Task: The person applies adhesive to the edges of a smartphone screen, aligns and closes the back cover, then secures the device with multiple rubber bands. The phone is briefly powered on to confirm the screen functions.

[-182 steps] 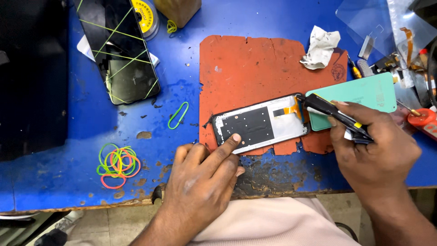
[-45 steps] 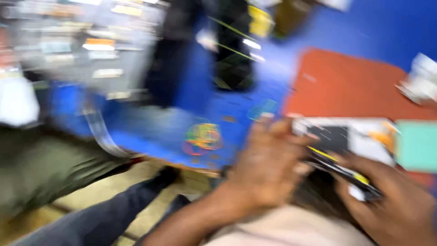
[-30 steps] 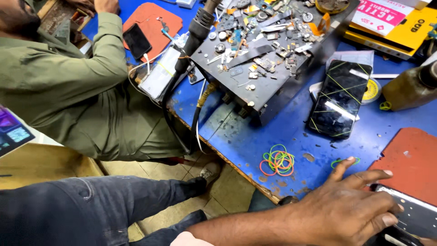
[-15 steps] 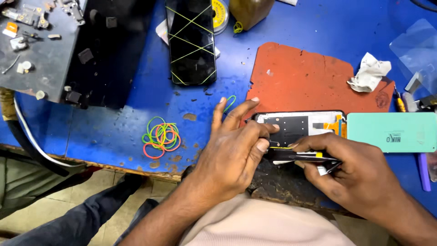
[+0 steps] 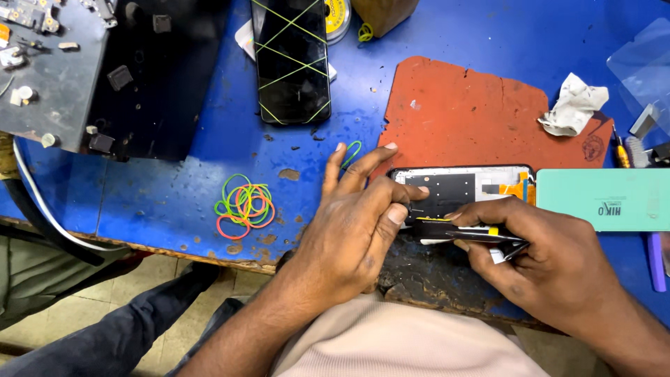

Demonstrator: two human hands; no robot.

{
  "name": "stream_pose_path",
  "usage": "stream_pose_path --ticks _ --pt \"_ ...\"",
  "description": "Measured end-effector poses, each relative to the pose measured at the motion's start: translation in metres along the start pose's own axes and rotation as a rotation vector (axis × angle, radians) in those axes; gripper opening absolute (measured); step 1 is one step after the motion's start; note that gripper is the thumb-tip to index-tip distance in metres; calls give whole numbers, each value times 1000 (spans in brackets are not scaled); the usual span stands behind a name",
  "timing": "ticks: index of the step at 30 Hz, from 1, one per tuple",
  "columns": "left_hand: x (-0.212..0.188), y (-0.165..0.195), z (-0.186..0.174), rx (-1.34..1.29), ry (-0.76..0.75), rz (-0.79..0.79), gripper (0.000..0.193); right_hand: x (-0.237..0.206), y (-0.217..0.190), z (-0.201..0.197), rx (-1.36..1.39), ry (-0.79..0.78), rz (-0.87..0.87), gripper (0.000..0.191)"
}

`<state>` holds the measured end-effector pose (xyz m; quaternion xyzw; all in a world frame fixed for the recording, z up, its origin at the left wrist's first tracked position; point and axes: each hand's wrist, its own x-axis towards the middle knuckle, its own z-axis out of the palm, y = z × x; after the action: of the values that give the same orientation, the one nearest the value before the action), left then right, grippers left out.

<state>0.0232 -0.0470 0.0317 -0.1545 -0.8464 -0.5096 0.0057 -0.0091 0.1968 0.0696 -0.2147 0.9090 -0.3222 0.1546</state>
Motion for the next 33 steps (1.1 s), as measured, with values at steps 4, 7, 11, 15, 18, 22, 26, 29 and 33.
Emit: stream_pose_path --ticks 4,7,11,15,18,22,26,29,33 --pt "0 -1 0 4 2 5 32 -1 3 0 -5 -17 6 36" --pt "0 -2 1 2 2 4 32 -2 7 -1 -2 -30 -8 36" --pt "0 -2 1 8 3 3 32 -1 9 -2 -30 -19 -13 36" --pt "0 -2 1 5 1 0 32 0 7 -2 20 -40 -25 36" --pt "-1 -2 1 3 6 1 33 2 6 -2 -2 -47 -15 36" --pt "0 -4 1 11 -2 1 33 3 7 -1 -37 -44 12 36" --pt "0 -5 2 12 -1 -1 34 5 12 -3 -39 -80 -49 37" --pt "2 -6 2 7 9 6 34 6 15 -5 -28 -138 53 36" --pt "2 -6 2 7 8 2 33 8 17 -7 -12 -149 23 36"
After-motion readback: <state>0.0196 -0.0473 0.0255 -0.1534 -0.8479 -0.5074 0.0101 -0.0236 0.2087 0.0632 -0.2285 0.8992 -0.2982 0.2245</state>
